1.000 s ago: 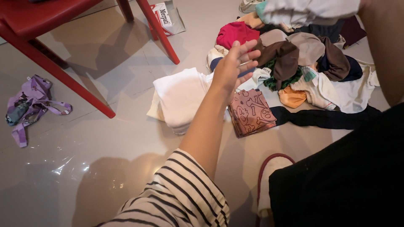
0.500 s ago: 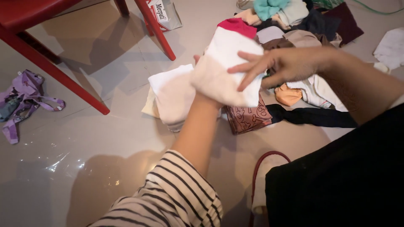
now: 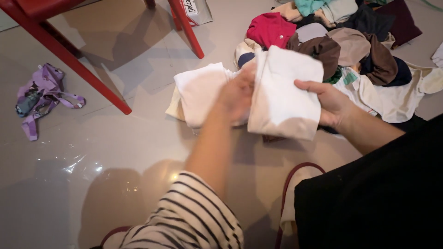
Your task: The person takes various items of clothing from a pile on the floor, including shirts, a pair of leggings, and small fabric items, and folds them one by one before placing them into stacks.
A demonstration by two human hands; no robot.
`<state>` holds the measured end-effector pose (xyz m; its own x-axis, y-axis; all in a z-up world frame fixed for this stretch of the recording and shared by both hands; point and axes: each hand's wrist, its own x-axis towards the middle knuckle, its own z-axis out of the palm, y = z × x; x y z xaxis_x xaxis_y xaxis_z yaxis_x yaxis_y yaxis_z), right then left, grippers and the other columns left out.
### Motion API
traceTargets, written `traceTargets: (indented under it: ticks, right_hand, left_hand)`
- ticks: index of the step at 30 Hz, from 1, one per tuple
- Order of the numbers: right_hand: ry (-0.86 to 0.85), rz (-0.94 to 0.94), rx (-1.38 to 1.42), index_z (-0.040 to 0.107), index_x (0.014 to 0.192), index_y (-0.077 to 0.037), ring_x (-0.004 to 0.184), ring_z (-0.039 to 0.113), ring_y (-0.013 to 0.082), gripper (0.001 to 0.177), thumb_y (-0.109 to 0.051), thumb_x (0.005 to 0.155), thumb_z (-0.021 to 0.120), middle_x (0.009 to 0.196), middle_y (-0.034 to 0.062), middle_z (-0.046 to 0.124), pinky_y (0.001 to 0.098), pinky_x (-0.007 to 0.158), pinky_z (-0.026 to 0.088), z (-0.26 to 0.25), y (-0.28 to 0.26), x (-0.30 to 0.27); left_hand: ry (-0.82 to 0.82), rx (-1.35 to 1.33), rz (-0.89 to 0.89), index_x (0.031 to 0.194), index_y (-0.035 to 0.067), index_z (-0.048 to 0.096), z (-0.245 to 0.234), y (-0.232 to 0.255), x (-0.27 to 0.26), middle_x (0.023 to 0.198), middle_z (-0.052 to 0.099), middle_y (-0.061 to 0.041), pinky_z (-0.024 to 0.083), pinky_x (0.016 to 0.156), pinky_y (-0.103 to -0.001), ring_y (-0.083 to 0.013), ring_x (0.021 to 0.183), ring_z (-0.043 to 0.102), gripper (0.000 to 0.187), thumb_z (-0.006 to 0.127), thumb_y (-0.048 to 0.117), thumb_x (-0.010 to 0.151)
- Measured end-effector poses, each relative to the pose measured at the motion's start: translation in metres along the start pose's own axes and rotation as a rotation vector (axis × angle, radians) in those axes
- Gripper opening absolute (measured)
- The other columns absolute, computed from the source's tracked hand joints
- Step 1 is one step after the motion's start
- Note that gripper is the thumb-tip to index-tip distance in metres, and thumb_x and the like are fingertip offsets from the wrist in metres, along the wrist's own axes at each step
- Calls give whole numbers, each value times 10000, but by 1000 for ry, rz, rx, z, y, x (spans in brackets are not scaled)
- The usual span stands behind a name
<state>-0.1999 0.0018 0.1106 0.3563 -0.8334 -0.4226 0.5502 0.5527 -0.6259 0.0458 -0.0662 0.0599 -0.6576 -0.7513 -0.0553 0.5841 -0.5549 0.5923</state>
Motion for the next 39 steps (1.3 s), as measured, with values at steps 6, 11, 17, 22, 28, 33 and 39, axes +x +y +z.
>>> traceTargets:
  ticks: [6, 11, 17, 22, 28, 33, 39]
  right_hand:
    - [-41, -25, -143, 495, 1468, 31, 1219, 657, 312, 544, -130, 964, 623, 1374, 206, 639, 481, 1043, 513, -40, -29, 25]
    - [278, 211, -386, 556, 1404, 1, 1196, 670, 266, 546, -117, 883, 670, 1346, 151, 678, 415, 1033, 523, -86, 2, 58]
    - [618, 109, -774, 562, 1402, -64, 1131, 676, 220, 538, -226, 909, 706, 1291, 89, 683, 392, 951, 539, -67, 2, 55]
    - [707, -466, -1373, 589, 1290, 25, 906, 654, 264, 440, -204, 937, 717, 1095, 144, 656, 400, 771, 544, -23, -4, 50]
    - [263, 273, -675, 657, 1087, -13, 799, 735, 189, 311, -285, 937, 646, 963, 127, 732, 286, 725, 613, 30, 43, 114]
    - [217, 340, -464, 602, 1126, 3, 850, 725, 173, 358, -261, 927, 741, 925, 28, 617, 285, 785, 611, 37, 61, 143]
    - [262, 448, -492, 521, 1105, -69, 776, 543, 146, 534, -484, 917, 801, 952, 33, 539, 306, 666, 532, 66, 31, 158]
  left_hand:
    - [974, 771, -72, 1288, -21, 695, -112, 89, -64, 1216, 745, -196, 606, 814, -450, -307, 1023, 748, 644, 709, 476, 879]
    - [904, 684, -504, 1471, 151, 511, -99, 66, -105, 1303, 680, -145, 555, 866, -515, -367, 1127, 686, 857, 697, 614, 775]
    - [876, 793, -173, 1457, 136, 492, -88, 64, -105, 1276, 723, -147, 594, 890, -487, -327, 1108, 730, 872, 794, 472, 712]
    - [882, 882, -347, 1493, 193, 486, -91, 74, -101, 1293, 718, -124, 568, 894, -462, -323, 1105, 717, 771, 732, 506, 833]
    - [933, 783, -449, 1546, 364, 268, -41, 91, -112, 1424, 590, -101, 571, 937, -564, -390, 1174, 671, 861, 698, 473, 809]
    - [852, 607, -338, 1530, 277, 397, -59, 84, -110, 1445, 578, -99, 506, 1042, -564, -341, 1305, 605, 832, 714, 561, 815]
    - [821, 310, -190, 1401, 294, 524, -78, 95, -94, 1266, 642, -10, 481, 827, -414, -215, 1125, 577, 669, 646, 510, 780]
